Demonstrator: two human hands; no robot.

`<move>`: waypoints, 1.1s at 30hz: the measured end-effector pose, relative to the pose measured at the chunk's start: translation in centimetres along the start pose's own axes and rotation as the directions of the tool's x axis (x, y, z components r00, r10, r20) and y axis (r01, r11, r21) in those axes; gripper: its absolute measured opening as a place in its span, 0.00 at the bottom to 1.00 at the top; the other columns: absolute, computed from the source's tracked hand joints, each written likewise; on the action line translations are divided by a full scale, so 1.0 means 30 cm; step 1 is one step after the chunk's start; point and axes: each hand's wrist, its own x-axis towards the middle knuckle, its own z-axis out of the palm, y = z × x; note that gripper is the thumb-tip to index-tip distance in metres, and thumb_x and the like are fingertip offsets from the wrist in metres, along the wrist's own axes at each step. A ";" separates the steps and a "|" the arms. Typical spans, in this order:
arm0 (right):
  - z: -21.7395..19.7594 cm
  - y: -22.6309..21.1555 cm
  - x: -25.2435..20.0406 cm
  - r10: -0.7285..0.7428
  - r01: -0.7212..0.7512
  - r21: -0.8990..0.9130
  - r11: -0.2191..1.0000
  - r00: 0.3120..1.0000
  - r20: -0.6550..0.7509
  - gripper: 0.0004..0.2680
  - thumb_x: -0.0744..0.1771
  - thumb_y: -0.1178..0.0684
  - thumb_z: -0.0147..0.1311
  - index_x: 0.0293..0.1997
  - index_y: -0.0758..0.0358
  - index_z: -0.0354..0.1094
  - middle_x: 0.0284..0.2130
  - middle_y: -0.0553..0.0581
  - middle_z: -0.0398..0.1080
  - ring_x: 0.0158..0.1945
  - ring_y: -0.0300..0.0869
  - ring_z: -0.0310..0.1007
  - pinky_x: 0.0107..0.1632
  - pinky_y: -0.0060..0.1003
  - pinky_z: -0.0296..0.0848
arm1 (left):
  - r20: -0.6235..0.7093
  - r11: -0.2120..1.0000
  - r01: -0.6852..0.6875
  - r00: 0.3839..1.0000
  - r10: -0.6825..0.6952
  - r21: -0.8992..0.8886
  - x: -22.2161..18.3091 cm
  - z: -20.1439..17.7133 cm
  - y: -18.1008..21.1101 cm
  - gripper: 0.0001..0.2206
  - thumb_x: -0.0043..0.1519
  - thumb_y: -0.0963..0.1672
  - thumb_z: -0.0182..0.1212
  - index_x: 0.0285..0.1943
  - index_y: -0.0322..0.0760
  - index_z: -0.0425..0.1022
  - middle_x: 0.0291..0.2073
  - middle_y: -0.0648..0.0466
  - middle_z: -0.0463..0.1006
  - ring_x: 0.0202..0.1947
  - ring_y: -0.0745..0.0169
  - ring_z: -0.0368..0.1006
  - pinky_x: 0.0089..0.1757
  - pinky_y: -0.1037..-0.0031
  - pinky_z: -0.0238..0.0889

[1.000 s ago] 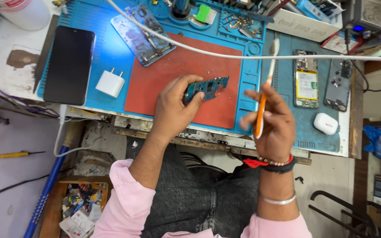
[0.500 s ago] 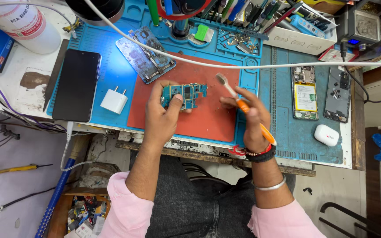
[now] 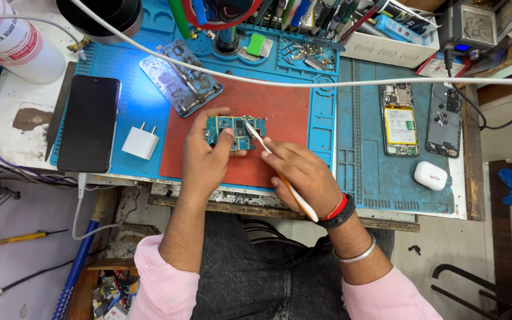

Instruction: The person cleans a mobile phone motherboard using a brush and then manipulates small components on the board using tweezers.

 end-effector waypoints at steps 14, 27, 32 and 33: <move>-0.019 0.015 0.034 0.034 -0.034 0.168 0.985 0.999 0.003 0.17 0.72 0.44 0.45 0.65 0.63 0.67 0.67 0.62 0.67 0.74 0.64 0.59 0.75 0.56 0.58 | -0.070 0.996 -0.028 0.997 0.022 -0.088 0.013 -0.007 -0.021 0.13 0.67 0.41 0.61 0.58 0.30 0.69 0.40 0.51 0.78 0.36 0.67 0.79 0.32 0.72 0.80; -0.056 0.237 0.126 0.144 -0.095 0.722 0.685 0.989 -0.007 0.13 0.70 0.51 0.55 0.57 0.69 0.74 0.52 0.67 0.76 0.61 0.52 0.74 0.67 0.46 0.70 | 0.022 0.878 0.130 0.991 -0.135 -0.460 0.037 -0.042 0.002 0.14 0.60 0.40 0.65 0.53 0.38 0.70 0.43 0.52 0.80 0.42 0.62 0.81 0.41 0.63 0.81; -0.025 0.400 0.113 0.341 -0.080 0.993 0.083 0.939 0.047 0.08 0.68 0.59 0.60 0.50 0.71 0.74 0.39 0.62 0.73 0.41 0.44 0.72 0.46 0.38 0.71 | 0.052 0.923 0.036 0.998 -0.017 -0.382 0.073 0.021 -0.039 0.15 0.63 0.38 0.64 0.59 0.30 0.74 0.46 0.51 0.80 0.44 0.67 0.78 0.47 0.73 0.75; -0.026 0.415 0.106 0.336 -0.036 0.998 0.044 0.942 0.019 0.06 0.68 0.59 0.60 0.48 0.70 0.74 0.35 0.60 0.72 0.37 0.42 0.71 0.41 0.35 0.70 | 0.056 0.934 -0.002 0.998 0.024 -0.357 0.077 0.029 -0.049 0.15 0.64 0.38 0.63 0.60 0.28 0.75 0.47 0.51 0.81 0.45 0.69 0.78 0.48 0.75 0.74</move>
